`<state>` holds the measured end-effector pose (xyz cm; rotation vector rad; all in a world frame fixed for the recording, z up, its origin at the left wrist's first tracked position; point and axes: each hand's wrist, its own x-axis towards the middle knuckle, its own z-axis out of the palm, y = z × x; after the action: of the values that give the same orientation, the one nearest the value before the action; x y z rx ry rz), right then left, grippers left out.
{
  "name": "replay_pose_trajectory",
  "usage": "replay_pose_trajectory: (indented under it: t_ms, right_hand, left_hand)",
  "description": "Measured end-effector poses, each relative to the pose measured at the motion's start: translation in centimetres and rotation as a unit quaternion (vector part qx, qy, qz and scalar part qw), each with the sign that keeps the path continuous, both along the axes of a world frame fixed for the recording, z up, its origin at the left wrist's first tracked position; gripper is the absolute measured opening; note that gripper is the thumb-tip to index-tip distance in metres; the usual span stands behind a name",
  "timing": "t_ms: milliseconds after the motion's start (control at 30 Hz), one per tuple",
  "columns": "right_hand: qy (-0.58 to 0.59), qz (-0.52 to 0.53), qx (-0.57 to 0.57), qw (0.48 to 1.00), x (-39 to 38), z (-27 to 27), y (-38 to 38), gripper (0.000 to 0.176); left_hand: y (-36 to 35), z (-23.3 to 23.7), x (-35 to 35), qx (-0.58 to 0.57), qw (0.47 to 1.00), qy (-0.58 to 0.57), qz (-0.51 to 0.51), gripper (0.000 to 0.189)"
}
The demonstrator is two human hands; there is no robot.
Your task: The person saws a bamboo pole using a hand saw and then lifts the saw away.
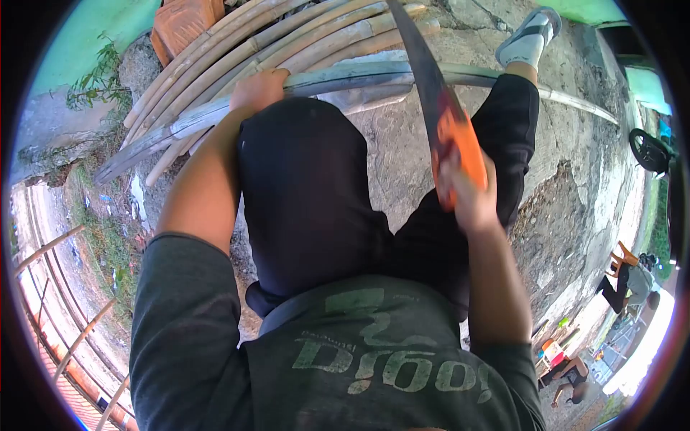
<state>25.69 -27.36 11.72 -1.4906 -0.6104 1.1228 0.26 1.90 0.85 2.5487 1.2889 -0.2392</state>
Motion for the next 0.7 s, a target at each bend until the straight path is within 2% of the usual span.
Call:
replay_pose_trajectory:
  t_ms: [33, 100, 167, 233, 333, 400, 500, 567, 633, 700]
  right_hand:
    - [0.003, -0.016, -0.04, 0.999, -1.1, 1.4, -2.2, 0.009]
    - [-0.028, -0.009, -0.027, 0.999, -2.3, 1.3, -6.1, 0.008]
    - [-0.01, -0.019, -0.044, 0.999, -3.0, 0.9, -3.3, 0.006]
    - [-0.051, 0.015, -0.02, 0.998, -0.4, -2.4, 1.9, 0.01]
    - [-0.008, 0.001, -0.009, 1.0, 2.0, -2.5, 8.1, 0.01]
    - [0.004, 0.002, -0.026, 1.0, 2.6, -1.7, 7.1, 0.01]
    - [-0.057, 0.005, -0.046, 0.997, 0.4, -0.6, 1.4, 0.011]
    - [-0.015, -0.017, -0.045, 0.999, -1.1, -0.2, -1.6, 0.014]
    - [0.036, -0.042, 0.004, 0.998, -1.5, -0.3, -1.2, 0.014]
    - [-0.048, 0.004, -0.033, 0.998, -2.0, -0.7, 0.3, 0.014]
  left_hand:
    - [0.1, -0.4, 0.0, 0.007, 1.0, -0.006, 0.004, 0.04]
    - [-0.6, -0.3, -0.1, 0.002, 1.0, 0.001, 0.018, 0.04]
    - [-1.8, 1.7, 0.6, -0.015, 0.999, 0.025, 0.025, 0.041]
    - [-1.4, -0.3, 0.0, 0.004, 1.0, 0.004, 0.017, 0.041]
    - [-0.9, 0.4, -0.1, 0.003, 1.0, 0.015, 0.019, 0.041]
    - [-1.0, 0.1, 0.0, -0.008, 1.0, 0.014, 0.011, 0.04]
    - [0.0, -0.9, -0.3, 0.007, 1.0, -0.007, 0.008, 0.039]
    - [-0.5, 0.1, 0.0, -0.007, 1.0, 0.011, 0.008, 0.038]
    - [-0.9, 0.4, 0.1, -0.008, 1.0, 0.013, 0.007, 0.037]
    - [-0.9, 0.9, 0.1, -0.005, 1.0, 0.014, 0.01, 0.037]
